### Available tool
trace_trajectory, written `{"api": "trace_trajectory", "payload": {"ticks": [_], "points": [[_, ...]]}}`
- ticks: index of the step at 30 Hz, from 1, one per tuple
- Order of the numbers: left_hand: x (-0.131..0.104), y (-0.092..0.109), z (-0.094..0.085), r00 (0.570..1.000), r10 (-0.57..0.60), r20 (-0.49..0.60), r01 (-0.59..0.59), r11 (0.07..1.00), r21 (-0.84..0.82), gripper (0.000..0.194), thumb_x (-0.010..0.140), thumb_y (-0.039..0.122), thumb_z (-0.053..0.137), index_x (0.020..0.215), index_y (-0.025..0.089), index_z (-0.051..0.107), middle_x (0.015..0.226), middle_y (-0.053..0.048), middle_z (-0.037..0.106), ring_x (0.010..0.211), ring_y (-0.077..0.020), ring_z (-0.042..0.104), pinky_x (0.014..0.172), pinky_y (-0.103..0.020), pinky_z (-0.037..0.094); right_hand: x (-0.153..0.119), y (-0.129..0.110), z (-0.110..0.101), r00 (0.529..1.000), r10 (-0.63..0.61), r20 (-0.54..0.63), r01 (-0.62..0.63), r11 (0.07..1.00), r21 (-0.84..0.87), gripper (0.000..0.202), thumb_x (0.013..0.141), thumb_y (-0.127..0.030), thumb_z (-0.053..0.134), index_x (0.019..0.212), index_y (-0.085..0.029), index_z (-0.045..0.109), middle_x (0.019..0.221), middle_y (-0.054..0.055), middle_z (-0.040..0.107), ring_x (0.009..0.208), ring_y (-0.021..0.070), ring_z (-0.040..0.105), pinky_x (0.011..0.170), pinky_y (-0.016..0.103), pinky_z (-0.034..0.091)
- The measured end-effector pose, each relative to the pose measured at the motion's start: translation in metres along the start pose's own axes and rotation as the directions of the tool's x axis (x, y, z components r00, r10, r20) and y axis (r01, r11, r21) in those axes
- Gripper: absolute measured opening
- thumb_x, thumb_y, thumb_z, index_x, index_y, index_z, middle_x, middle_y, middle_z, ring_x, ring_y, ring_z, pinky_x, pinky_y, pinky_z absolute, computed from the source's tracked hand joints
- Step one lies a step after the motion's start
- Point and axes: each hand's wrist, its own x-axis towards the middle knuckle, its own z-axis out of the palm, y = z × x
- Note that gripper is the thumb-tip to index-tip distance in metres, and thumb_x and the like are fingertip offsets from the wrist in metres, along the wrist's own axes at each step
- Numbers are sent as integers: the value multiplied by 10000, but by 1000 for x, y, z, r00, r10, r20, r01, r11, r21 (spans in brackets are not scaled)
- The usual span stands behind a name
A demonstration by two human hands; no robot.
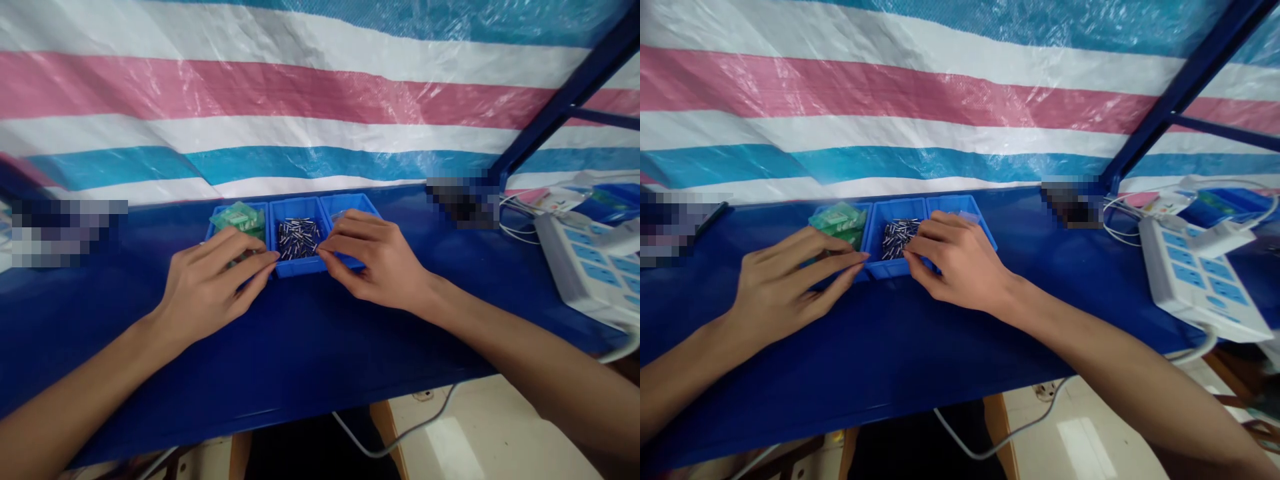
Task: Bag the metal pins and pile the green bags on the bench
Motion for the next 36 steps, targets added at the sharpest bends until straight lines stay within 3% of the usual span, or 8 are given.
{"api": "trace_trajectory", "payload": {"ticks": [6, 13, 24, 28, 32, 36], "points": [[0, -2, 1, 1000, -1, 16, 1, 1000, 6, 107, 991, 109, 711, 1079, 168, 710, 978, -79, 750, 813, -222, 740, 642, -352, 610, 0, 0, 0, 1000, -9, 0, 9, 1000, -8, 311, 1052, -188, 552, 816, -166, 753, 786, 70, 732, 746, 208, 612, 726, 381, 509], [0, -2, 1, 1000, 8, 28, -8, 999, -31, 161, 988, 89, 715, 1124, 174, 703, 1029, -60, 790, 875, -219, 771, 720, -348, 632, 0, 1, 0, 1000, 15, 12, -14, 999, -39, 311, 1056, -205, 542, 828, -178, 752, 774, 60, 706, 757, 211, 630, 736, 369, 512], [2, -3, -2, 999, 15, 42, -14, 1000, -20, 84, 1008, 128, 717, 1092, 138, 725, 1041, -75, 795, 871, -217, 771, 735, -337, 628, 0, -1, -1, 999, 30, 35, -28, 998, -59, 346, 1071, -216, 522, 837, -157, 769, 784, 74, 710, 766, 212, 640, 759, 367, 515], [1, -6, -3, 994, 58, 95, -54, 997, -51, 114, 1045, 183, 688, 1139, 136, 732, 1095, -80, 804, 929, -235, 781, 794, -365, 652, -1, 1, -1, 997, 63, 51, -59, 995, -77, 349, 1080, -235, 504, 872, -162, 774, 825, 81, 729, 813, 222, 673, 794, 370, 526], [-2, -8, -1, 989, 89, 119, -73, 989, -129, 147, 1060, 124, 638, 1187, 127, 711, 1173, -105, 791, 992, -237, 773, 878, -389, 661, -2, 1, 0, 994, 69, 82, -62, 995, -81, 334, 1078, -223, 508, 909, -148, 786, 852, 90, 745, 825, 234, 687, 773, 376, 520], [-1, -5, 1, 991, 81, 106, -61, 981, -183, 293, 1048, 66, 627, 1339, 95, 651, 1089, -103, 778, 921, -207, 741, 822, -345, 646, -2, 1, 0, 992, 60, 115, -48, 993, -105, 346, 1079, -218, 509, 882, -152, 785, 853, 87, 746, 822, 221, 677, 749, 353, 489]]}}
